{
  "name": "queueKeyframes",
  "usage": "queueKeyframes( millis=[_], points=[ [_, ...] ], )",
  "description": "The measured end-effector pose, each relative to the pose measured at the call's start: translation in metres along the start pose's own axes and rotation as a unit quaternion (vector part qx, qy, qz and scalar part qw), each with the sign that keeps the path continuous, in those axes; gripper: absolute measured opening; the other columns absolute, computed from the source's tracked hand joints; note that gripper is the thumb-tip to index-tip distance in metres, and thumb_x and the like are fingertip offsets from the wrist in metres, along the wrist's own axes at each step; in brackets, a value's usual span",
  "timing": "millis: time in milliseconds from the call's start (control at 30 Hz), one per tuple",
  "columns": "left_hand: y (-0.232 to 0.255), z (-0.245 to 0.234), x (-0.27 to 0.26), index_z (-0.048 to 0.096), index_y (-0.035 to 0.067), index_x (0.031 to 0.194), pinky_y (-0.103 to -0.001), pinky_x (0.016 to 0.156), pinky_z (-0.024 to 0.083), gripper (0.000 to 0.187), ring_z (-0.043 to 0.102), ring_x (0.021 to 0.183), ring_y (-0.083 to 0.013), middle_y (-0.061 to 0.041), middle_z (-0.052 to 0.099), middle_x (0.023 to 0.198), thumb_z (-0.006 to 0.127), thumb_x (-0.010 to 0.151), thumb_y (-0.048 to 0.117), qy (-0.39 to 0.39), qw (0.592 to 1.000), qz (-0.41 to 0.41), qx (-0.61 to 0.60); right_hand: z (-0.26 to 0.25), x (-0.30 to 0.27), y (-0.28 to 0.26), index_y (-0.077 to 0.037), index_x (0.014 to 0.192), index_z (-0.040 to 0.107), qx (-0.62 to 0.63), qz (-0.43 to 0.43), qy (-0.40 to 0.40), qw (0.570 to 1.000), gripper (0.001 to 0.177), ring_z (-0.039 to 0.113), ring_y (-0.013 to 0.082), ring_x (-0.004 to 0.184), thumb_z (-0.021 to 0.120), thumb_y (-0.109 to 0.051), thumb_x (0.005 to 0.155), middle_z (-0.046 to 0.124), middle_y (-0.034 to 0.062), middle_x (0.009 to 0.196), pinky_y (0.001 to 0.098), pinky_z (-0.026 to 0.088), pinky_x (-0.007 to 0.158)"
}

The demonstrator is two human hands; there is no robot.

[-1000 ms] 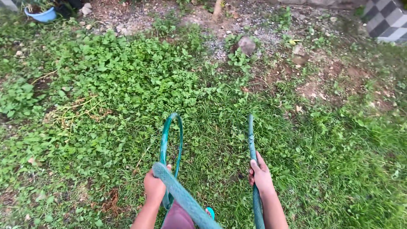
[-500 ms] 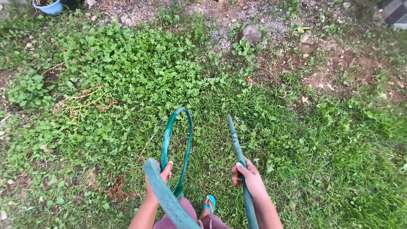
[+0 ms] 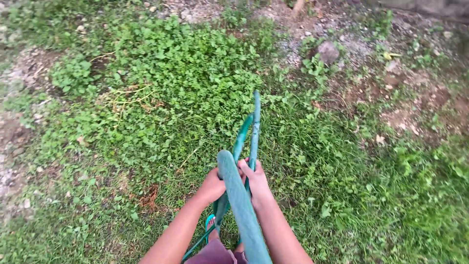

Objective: The recorder is watering various plants in a garden area using a green garden hose.

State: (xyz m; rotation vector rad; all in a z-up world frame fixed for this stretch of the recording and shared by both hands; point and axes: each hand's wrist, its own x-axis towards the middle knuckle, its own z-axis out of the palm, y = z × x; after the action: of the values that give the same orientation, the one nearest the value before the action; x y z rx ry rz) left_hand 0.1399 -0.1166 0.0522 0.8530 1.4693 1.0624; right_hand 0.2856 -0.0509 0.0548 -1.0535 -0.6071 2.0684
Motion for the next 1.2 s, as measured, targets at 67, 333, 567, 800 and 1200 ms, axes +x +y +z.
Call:
queueKeyframes(
  millis=[67, 333, 567, 800, 1200],
  points=[
    [0.004, -0.009, -0.003, 0.071, 0.007, 0.110, -0.035, 0.082, 0.059, 0.028, 0.072, 0.089, -0.0165, -0.004, 0.077, 0.098, 0.073, 0.085, 0.019, -0.016, 1.000, 0.003, 0.023, 0.019, 0.001, -0.003, -0.014, 0.112, 0.051, -0.048, -0.003, 0.004, 0.999, 0.031, 0.057, 0.0149, 0.063, 0.074, -0.023, 0.094, 0.062, 0.0036, 0.084, 0.0301, 0.047, 0.053],
    [-0.048, -0.042, -0.009, 0.071, 0.008, 0.117, -0.037, 0.092, 0.057, 0.045, 0.070, 0.098, -0.0150, -0.004, 0.076, 0.110, 0.084, 0.076, 0.022, -0.103, 0.994, 0.005, 0.017, 0.056, -0.002, -0.023, -0.009, 0.116, 0.059, -0.189, -0.068, 0.021, 0.979, 0.027, 0.068, 0.0174, 0.079, 0.069, -0.019, 0.094, 0.071, 0.0083, 0.094, 0.0315, 0.058, 0.069],
    [-0.084, -0.033, -0.029, 0.077, 0.003, 0.113, -0.035, 0.094, 0.058, 0.036, 0.074, 0.098, -0.0159, -0.006, 0.079, 0.104, 0.082, 0.091, 0.031, -0.291, 0.956, 0.024, -0.009, 0.080, 0.003, -0.051, -0.002, 0.117, 0.053, -0.071, -0.072, -0.032, 0.994, 0.024, 0.072, 0.0257, 0.086, 0.058, -0.019, 0.101, 0.072, 0.0167, 0.106, 0.0415, 0.063, 0.078],
    [-0.079, -0.046, -0.074, 0.069, 0.006, 0.082, -0.027, 0.057, 0.051, 0.023, 0.061, 0.057, -0.0104, 0.001, 0.066, 0.066, 0.085, 0.085, 0.022, -0.026, 0.986, -0.099, -0.128, 0.132, -0.037, -0.084, -0.009, 0.119, 0.049, -0.176, 0.004, -0.059, 0.983, 0.026, 0.076, 0.0207, 0.086, 0.054, -0.019, 0.095, 0.075, 0.0113, 0.107, 0.0384, 0.063, 0.072],
    [-0.076, -0.159, -0.069, 0.072, 0.006, 0.079, -0.038, 0.057, 0.052, 0.032, 0.065, 0.059, -0.0168, -0.004, 0.068, 0.065, 0.078, 0.080, 0.038, 0.299, 0.953, -0.053, 0.011, 0.013, -0.006, -0.049, -0.010, 0.127, 0.057, -0.217, 0.019, -0.014, 0.976, 0.031, 0.035, 0.0069, 0.038, 0.059, -0.022, 0.098, 0.042, -0.0041, 0.059, 0.0254, 0.033, 0.036]
  ],
)
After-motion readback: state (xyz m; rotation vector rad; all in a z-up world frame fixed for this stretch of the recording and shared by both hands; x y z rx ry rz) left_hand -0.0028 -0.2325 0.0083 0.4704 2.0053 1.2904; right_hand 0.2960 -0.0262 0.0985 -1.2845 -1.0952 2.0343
